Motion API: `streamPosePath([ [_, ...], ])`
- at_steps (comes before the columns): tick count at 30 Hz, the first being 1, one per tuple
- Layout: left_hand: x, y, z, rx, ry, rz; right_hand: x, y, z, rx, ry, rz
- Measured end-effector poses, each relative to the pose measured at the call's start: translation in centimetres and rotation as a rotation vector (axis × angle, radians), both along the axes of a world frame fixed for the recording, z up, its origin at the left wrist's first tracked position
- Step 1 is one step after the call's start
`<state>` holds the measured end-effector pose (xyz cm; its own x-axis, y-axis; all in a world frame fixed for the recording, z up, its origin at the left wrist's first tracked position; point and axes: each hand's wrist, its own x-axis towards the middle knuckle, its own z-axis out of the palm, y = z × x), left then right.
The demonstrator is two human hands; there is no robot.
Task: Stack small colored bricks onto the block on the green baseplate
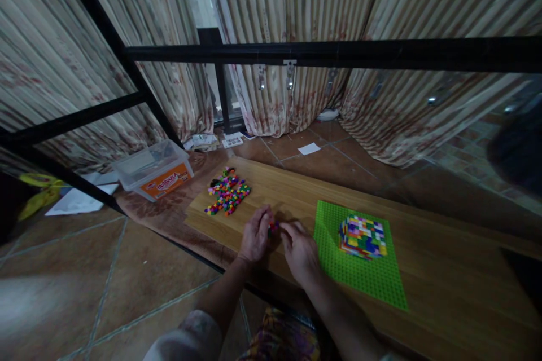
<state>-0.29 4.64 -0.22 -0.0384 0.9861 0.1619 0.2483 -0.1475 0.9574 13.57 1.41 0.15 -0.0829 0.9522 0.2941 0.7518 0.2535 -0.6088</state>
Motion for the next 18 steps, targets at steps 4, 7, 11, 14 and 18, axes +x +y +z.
streamPosePath([
  [4,0.0,-0.1,0.1,0.002,-0.009,-0.02,-0.7,1.6,0.5,-0.064,-0.103,0.024],
  [7,0.0,0.0,0.0,-0.004,-0.033,-0.033,-0.8,2.1,0.5,-0.086,-0.12,0.025],
  [11,-0.1,0.2,-0.2,0.005,-0.021,-0.024,-0.8,2.1,0.6,-0.077,-0.092,-0.004],
  [14,-0.2,0.3,-0.4,0.009,-0.027,-0.025,-0.4,1.1,1.2,-0.06,-0.082,-0.023],
  [18,-0.2,0.5,-0.9,0.008,-0.053,-0.021,1.7,-1.6,2.8,0.059,0.071,-0.054],
])
